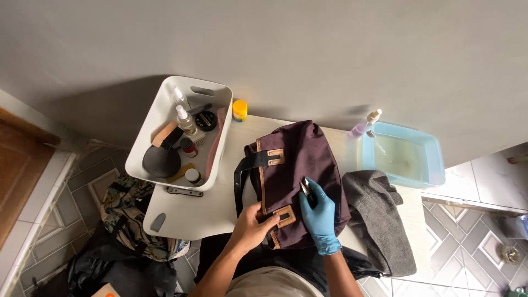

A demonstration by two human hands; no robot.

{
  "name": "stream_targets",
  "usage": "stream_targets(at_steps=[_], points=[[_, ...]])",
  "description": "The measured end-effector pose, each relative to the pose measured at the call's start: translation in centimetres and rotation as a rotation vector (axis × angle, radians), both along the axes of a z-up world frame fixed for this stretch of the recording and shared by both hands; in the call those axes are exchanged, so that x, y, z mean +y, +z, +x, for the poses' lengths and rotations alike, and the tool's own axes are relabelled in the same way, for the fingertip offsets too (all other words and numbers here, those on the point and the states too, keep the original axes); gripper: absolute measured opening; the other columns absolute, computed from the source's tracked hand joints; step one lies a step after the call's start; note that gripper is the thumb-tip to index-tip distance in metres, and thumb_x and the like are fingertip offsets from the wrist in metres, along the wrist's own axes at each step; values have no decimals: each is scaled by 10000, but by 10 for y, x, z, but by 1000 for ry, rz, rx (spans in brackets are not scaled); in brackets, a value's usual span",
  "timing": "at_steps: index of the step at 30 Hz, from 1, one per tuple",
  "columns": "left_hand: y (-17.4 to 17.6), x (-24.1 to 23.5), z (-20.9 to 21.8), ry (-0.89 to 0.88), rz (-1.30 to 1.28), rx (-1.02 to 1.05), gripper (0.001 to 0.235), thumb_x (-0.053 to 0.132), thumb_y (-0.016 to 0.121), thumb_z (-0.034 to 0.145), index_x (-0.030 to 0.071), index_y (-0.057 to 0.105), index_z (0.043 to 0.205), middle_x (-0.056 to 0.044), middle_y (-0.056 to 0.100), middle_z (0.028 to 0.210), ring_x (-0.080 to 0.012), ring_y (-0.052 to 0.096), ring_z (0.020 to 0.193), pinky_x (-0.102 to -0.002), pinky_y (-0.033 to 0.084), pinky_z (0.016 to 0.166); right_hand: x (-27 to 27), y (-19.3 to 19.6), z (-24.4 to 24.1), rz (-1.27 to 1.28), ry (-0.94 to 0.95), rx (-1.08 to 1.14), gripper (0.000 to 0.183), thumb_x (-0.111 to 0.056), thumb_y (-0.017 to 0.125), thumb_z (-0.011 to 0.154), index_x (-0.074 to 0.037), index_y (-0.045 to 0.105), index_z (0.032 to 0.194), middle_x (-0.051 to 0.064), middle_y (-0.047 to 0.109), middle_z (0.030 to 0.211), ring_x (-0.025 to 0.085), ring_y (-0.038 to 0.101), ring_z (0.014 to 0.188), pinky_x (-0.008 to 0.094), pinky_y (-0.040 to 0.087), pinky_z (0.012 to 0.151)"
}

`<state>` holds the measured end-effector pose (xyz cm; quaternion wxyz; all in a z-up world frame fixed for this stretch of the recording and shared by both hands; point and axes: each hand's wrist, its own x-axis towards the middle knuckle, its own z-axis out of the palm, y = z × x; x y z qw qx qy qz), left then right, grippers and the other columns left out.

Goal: The person uses a pair of tweezers to carefully remove small debris or threads from the leather patches and fabric of a purple bag. The person repeatedly lifts the bag to access different areas and continues the cleaning process.

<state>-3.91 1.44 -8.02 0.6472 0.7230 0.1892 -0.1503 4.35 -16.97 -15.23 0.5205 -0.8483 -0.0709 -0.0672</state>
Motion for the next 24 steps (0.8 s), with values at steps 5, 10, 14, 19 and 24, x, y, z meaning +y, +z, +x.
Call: stream_targets(at_steps=[5, 10, 14, 19, 24], points=[[-20, -6, 15, 81, -14, -59, 392, 302, 713, 858, 109, 738, 1198, -39, 795, 1212, -205, 750, 1143, -350, 590, 1001, -1, -3, 9, 1, -32, 48, 399, -153, 686, 909, -82, 695, 1302, 37, 779, 995, 106, 678, 811, 254, 577, 808], [-8, -5, 48, 146, 49, -314, 335, 319, 746, 935, 86, 660, 710, -58, 636, 557, -148, 481, 508, -277, 379, 507, 10, -5, 30, 25, -165, 91, 431, -113, 764, 864, -125, 724, 1293, 212, 761, 1124, 363, 701, 1124, 441, 587, 956], [-34, 4, 68, 166, 73, -382, 282, 254, 776, 893, 50, 691, 718, -91, 670, 573, -116, 537, 549, -271, 423, 493, 15, 14, 39, 13, -132, 7, 428, -168, 686, 926, -114, 679, 1351, 221, 738, 1179, 385, 677, 1149, 473, 570, 962], [-45, 8, 76, 154, 14, -353, 128, 129, 781, 834, 13, 759, 784, -135, 732, 650, -140, 635, 625, -297, 512, 521, 36, 33, 55, 24, 27, -137, 410, -155, 522, 1018, -104, 638, 1408, 194, 719, 1274, 348, 653, 1220, 458, 538, 1011], [-55, 15, 75, 73, 58, -305, 104, 129, 796, 807, 41, 761, 850, -136, 767, 733, -168, 706, 706, -329, 561, 591, 69, 5, 96, -221, 279, -174, 375, -167, 555, 1029, -184, 646, 1393, 55, 732, 1274, 315, 691, 1149, 477, 574, 963]])
